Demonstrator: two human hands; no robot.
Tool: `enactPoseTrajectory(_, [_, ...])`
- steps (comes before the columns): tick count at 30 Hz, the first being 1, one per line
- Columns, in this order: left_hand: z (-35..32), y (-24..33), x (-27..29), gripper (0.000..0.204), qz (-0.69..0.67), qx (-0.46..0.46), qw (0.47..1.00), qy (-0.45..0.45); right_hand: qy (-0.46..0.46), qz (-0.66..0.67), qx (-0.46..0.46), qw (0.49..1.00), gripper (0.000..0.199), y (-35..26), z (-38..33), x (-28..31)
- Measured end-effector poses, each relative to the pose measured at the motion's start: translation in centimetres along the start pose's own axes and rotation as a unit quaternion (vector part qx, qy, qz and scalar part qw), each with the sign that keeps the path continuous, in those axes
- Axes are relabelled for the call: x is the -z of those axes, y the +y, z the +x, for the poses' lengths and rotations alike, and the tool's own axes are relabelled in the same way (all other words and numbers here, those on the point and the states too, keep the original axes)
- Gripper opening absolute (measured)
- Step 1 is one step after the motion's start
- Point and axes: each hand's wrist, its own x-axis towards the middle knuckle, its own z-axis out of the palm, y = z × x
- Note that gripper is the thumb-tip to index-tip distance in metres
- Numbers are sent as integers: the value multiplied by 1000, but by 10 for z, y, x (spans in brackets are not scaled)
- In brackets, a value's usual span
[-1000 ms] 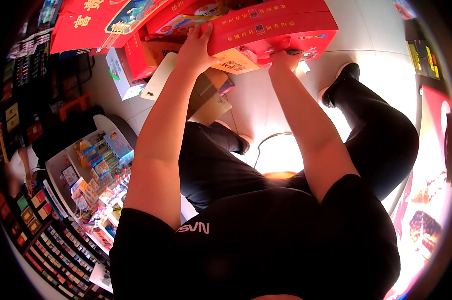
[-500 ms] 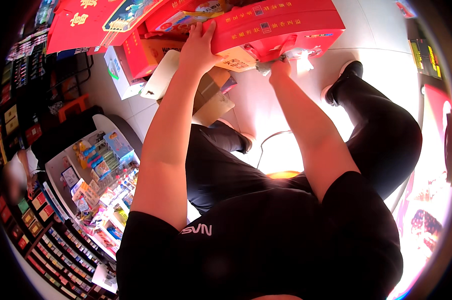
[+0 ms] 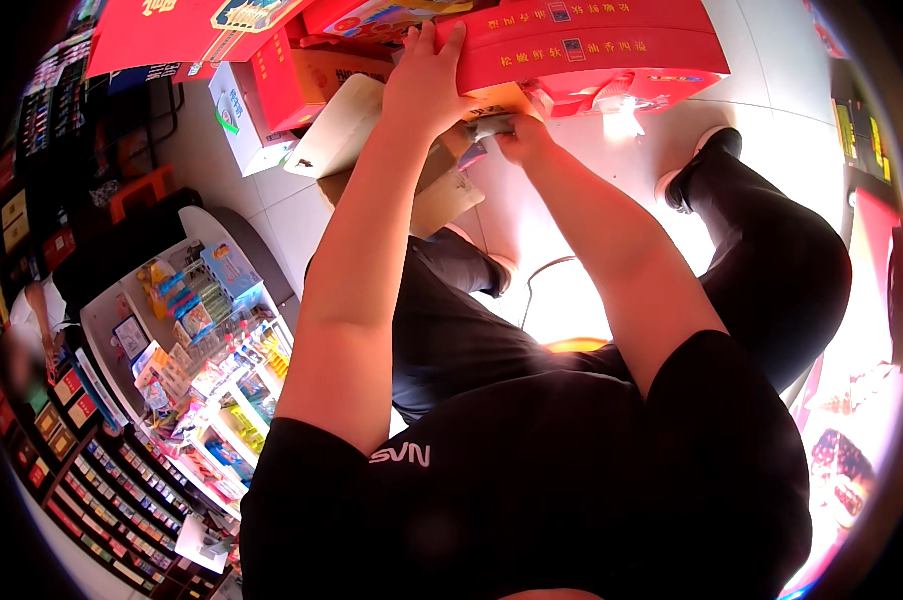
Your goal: The person sits on a small stool in a store aisle and wipes the surfaces of various snack packages and boxes on the shelves using a cloth. They handle items one at a time, wiping the front and sides of the packaging before placing them back.
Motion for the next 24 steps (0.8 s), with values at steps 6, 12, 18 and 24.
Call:
enactPoseTrajectory(6, [-3, 0, -7, 98, -11, 4, 1000, -28, -7, -53, 41, 998, 40, 44, -16, -25])
enactPoseTrajectory(12, [-9, -6, -14, 85, -107, 26, 993, -37, -37, -87, 152, 984, 38, 45, -109, -64])
enactPoseTrajectory(18, [-20, -15, -6, 76, -225, 34, 970, -84, -36, -146, 221, 964, 39, 55, -190, -94])
enactPoseTrajectory(24, [-31, -5, -10, 73, -184, 30, 980, -67, 88, -137, 310, 937, 37, 9, -134, -42])
